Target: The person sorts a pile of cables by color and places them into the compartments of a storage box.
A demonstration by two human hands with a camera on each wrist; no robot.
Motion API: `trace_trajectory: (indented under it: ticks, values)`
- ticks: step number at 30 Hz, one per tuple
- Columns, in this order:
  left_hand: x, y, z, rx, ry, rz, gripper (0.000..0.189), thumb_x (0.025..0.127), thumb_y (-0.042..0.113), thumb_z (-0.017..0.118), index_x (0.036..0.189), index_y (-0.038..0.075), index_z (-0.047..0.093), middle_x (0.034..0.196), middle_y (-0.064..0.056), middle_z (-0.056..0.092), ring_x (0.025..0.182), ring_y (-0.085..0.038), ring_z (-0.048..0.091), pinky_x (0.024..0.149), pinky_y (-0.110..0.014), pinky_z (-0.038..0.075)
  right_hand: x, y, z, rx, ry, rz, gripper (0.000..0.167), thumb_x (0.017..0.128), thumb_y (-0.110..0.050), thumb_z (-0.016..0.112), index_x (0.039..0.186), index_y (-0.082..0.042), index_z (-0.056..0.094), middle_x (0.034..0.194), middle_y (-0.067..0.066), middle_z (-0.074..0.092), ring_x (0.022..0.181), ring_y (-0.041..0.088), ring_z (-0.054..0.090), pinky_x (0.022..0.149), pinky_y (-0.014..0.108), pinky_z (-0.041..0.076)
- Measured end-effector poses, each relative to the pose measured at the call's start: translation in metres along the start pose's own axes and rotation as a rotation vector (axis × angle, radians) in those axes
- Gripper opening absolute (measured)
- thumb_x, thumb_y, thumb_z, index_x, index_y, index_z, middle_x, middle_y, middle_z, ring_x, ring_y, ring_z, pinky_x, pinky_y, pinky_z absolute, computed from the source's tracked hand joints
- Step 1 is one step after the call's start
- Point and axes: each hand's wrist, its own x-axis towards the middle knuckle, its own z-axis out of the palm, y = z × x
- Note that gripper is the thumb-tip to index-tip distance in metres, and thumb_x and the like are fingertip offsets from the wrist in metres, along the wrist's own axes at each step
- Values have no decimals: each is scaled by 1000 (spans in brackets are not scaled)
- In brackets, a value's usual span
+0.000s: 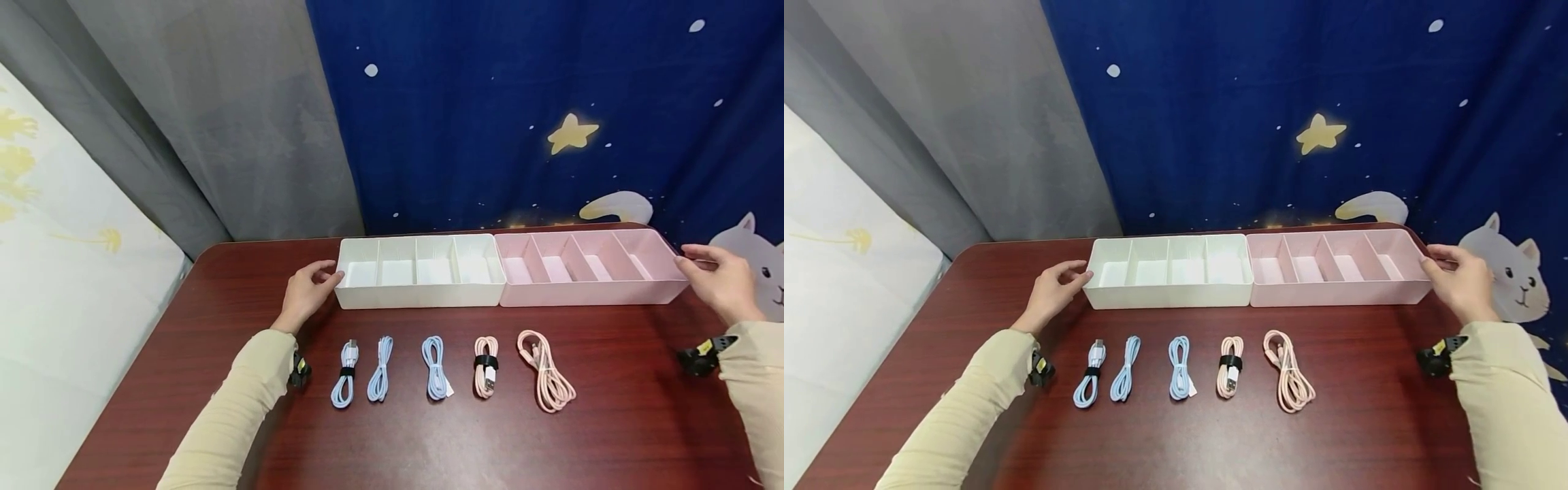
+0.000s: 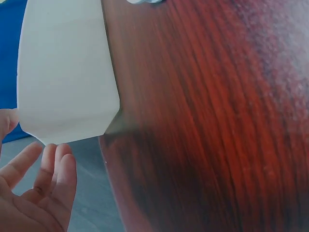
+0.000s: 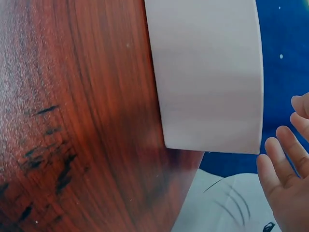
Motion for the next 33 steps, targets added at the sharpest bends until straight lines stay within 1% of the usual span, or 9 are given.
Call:
trace_trajectory:
  ticks: [5,11,13,19,24,28,30,31,33]
  values:
    - [3,-1,4,-12,-5,9,39,85,32,58,115,9,59,89,-11,59,79,-22,53,63,-28,44,-8,2,-3,-46,-4,-16,55,82,-48,53,125,-15,53,87,-23,55,65,-25,33,58,9,33]
    - [4,-1,8,-50,-19,33,35,85,27,59,115,9,59,88,-11,60,73,-21,54,58,-26,46,-23,-3,-10,-62,10,-7,47,84,-43,50,122,-16,56,67,-47,31,64,-26,28,75,31,34]
    - [4,-1,9,-54,-12,40,34,85,26,59,115,9,59,88,-11,60,72,-21,53,58,-26,45,-30,-14,-15,-62,4,-17,39,85,-41,50,119,-24,58,64,-50,25,64,-27,27,75,28,33]
    - [5,-1,12,-159,-34,33,34,86,18,59,117,6,57,90,-15,58,71,-23,58,56,-29,52,-55,-67,-36,-26,-52,-53,35,85,-24,53,112,-3,60,61,-47,32,60,-26,29,65,26,30]
    - [6,-4,12,-212,-42,25,34,86,15,59,118,6,56,93,-16,57,75,-23,60,57,-30,52,-37,-30,-22,-42,-28,-79,24,85,-40,50,97,-61,47,63,-50,32,63,-28,28,64,22,27]
    - [5,-4,9,-225,-51,28,35,85,13,59,119,5,55,94,-17,57,78,-25,61,61,-30,52,-30,-31,-18,-54,-39,-78,29,85,-35,51,100,-61,49,69,-40,52,84,7,53,75,36,30]
    - [5,-4,8,-231,-53,30,35,85,12,59,119,4,54,94,-17,57,79,-25,61,61,-30,52,-26,-31,-14,-56,-38,-44,30,85,-32,51,113,-42,58,72,-28,61,95,33,48,81,45,29]
    - [5,-4,8,-232,-53,33,35,85,12,59,119,4,54,94,-17,57,79,-26,61,61,-30,52,-25,-32,-13,-47,-42,-27,29,85,-30,51,111,-41,59,69,-27,60,98,44,41,81,51,26]
    - [4,-5,8,-231,-50,42,35,85,11,59,119,3,54,94,-17,57,78,-26,61,61,-30,52,-24,-27,-9,-46,-7,-20,26,85,-34,49,100,-55,53,57,-46,37,97,42,41,82,49,26]
